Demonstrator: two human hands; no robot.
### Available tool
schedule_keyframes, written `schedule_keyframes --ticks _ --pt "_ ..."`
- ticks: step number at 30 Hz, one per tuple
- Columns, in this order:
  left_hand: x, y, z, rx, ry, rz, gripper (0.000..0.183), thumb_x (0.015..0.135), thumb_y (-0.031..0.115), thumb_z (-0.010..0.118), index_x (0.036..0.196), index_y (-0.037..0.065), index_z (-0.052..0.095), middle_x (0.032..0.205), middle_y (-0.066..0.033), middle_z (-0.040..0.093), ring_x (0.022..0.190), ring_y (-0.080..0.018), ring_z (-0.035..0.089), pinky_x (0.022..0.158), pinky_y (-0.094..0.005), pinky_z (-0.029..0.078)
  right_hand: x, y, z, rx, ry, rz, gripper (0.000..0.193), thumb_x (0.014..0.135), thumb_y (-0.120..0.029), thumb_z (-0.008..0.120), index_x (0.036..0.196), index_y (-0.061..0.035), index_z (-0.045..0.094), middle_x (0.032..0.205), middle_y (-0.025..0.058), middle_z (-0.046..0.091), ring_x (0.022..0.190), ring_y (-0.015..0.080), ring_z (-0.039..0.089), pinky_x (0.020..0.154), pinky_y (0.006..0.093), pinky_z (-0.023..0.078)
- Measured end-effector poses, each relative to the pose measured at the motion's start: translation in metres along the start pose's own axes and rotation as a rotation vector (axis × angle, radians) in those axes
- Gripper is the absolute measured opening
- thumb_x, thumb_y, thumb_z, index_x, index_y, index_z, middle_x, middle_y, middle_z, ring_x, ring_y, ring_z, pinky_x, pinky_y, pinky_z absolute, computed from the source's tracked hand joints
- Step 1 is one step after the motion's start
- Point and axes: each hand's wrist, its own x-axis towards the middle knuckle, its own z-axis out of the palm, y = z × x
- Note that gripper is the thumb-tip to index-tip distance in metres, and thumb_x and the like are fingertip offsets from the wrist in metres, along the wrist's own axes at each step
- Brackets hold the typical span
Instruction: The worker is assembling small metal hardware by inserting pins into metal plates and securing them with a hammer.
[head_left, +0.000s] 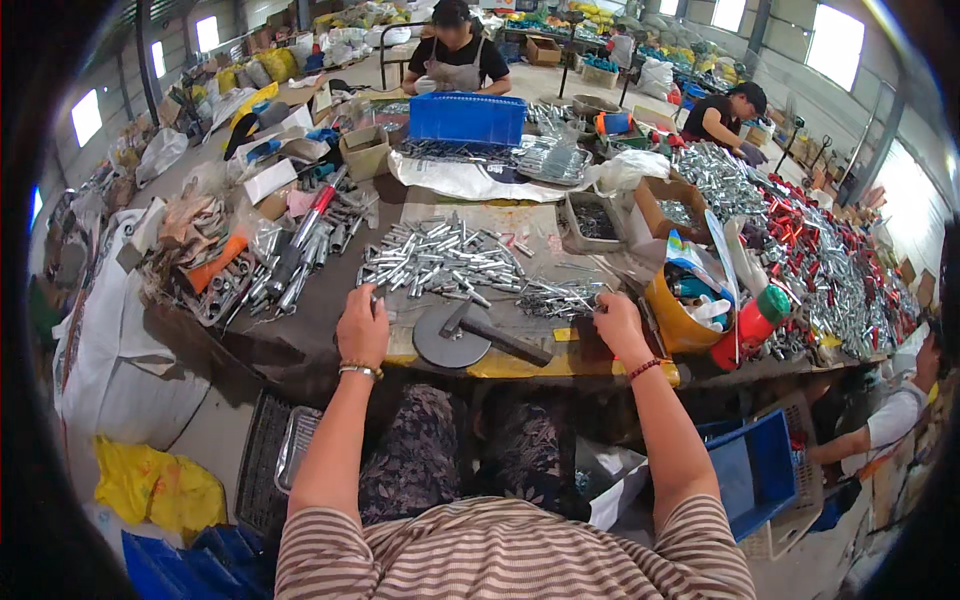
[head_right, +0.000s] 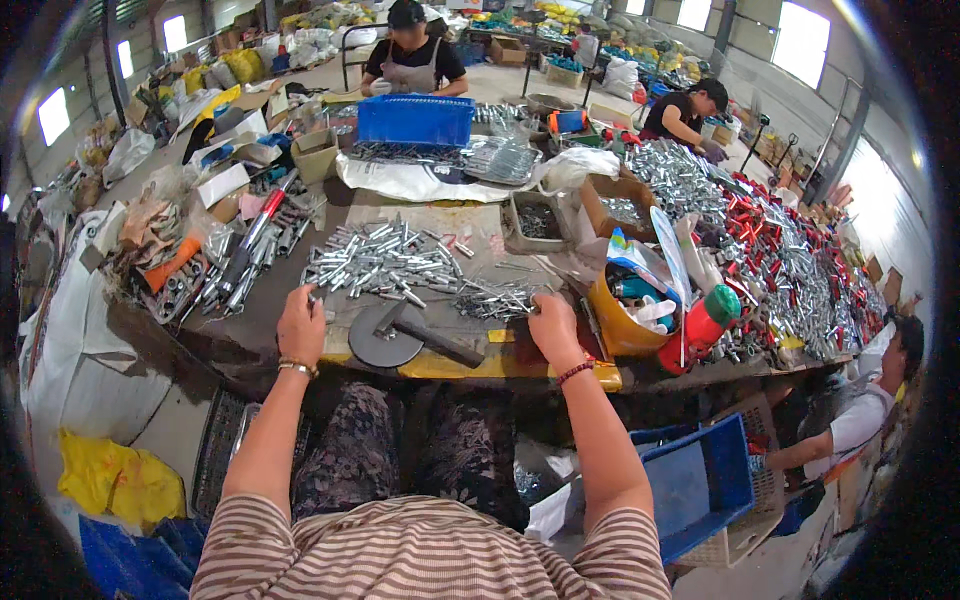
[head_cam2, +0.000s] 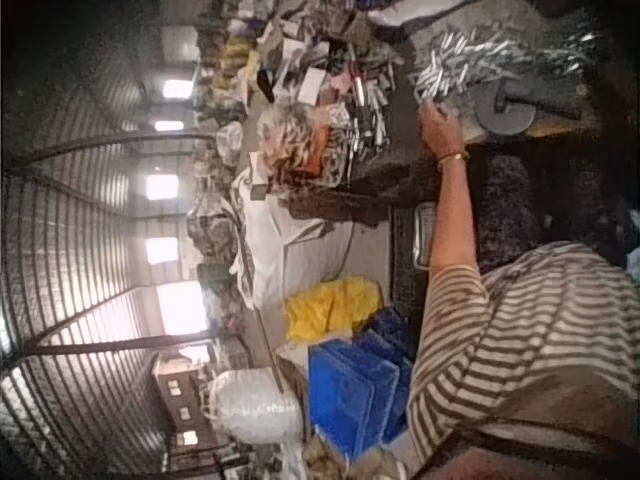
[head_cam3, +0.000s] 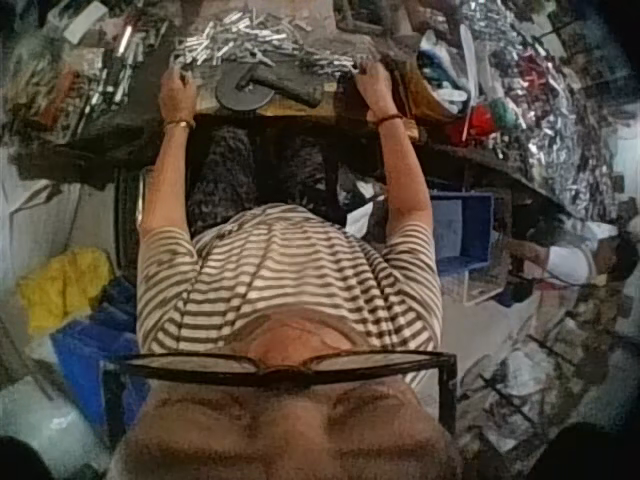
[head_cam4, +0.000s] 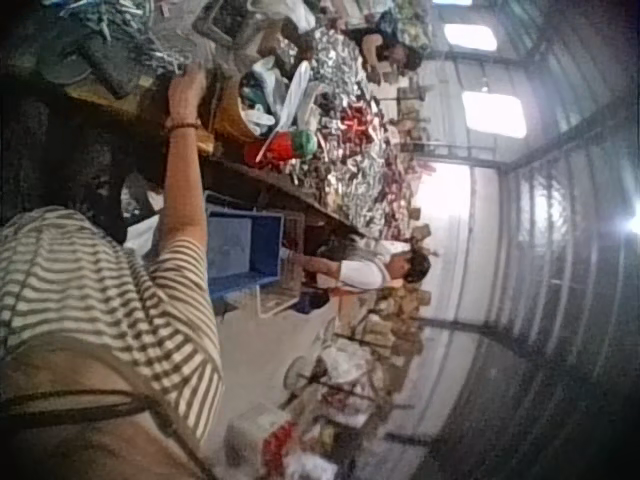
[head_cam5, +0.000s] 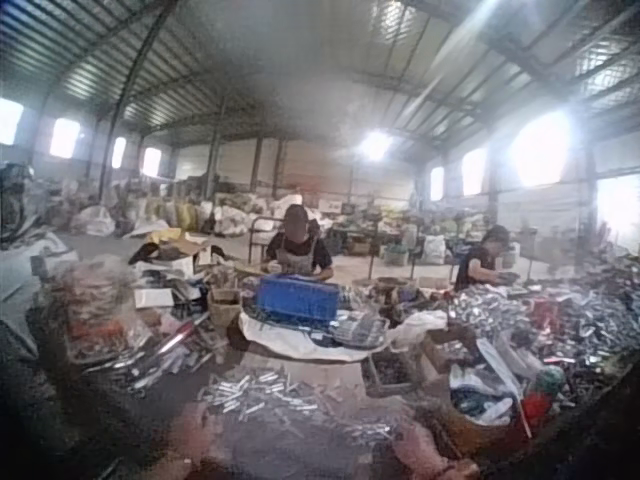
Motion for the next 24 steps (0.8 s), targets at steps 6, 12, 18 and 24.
schedule_keyframes --ticks 6,12,18,24 --pt "-0.002 0.006 -0.002 0.020 -0.014 0.002 0.027 0.096 0.016 0.065 0.122 0.009 0.061 0.117 -0.0141 0.066 0.104 -0.0393 0.067 0.087 -0.0491 0.055 -0.015 -0.016 -0.012 0.146 -0.014 0.175 0.029 0.085 -0.017 0.077 0.107 0.0014 0.074 0.099 0.0230 0.074 0.098 0.0412 0.071 0.085 0.0484 0.055" --pt "-0.002 0.002 -0.002 -0.012 -0.017 -0.027 0.025 0.096 0.017 0.065 0.119 0.010 0.061 0.117 -0.0131 0.067 0.103 -0.0386 0.067 0.086 -0.0487 0.055 -0.064 -0.123 -0.005 0.031 -0.074 -0.332 0.018 0.084 -0.014 0.076 0.096 -0.0036 0.069 0.094 0.0162 0.065 0.092 0.0411 0.065 0.077 0.0491 0.053" --pt "0.001 0.006 -0.002 -0.005 -0.049 -0.026 0.025 0.096 0.017 0.066 0.120 0.010 0.060 0.117 -0.0121 0.067 0.102 -0.0375 0.068 0.084 -0.0495 0.055 -0.079 -0.175 0.028 -0.261 -0.145 -0.541 0.009 0.085 -0.009 0.066 0.088 -0.0122 0.074 0.089 0.0124 0.063 0.087 0.0329 0.068 0.074 0.0469 0.056" --pt "-0.002 0.001 -0.004 -0.176 -0.054 -0.087 0.019 0.096 0.015 0.068 0.115 0.010 0.066 0.106 -0.0099 0.070 0.090 -0.0304 0.070 0.079 -0.0431 0.056 -0.072 -0.185 0.035 -0.215 -0.171 -0.525 0.005 0.084 -0.011 0.069 0.086 -0.0116 0.073 0.088 0.0101 0.063 0.088 0.0326 0.068 0.074 0.0461 0.056"
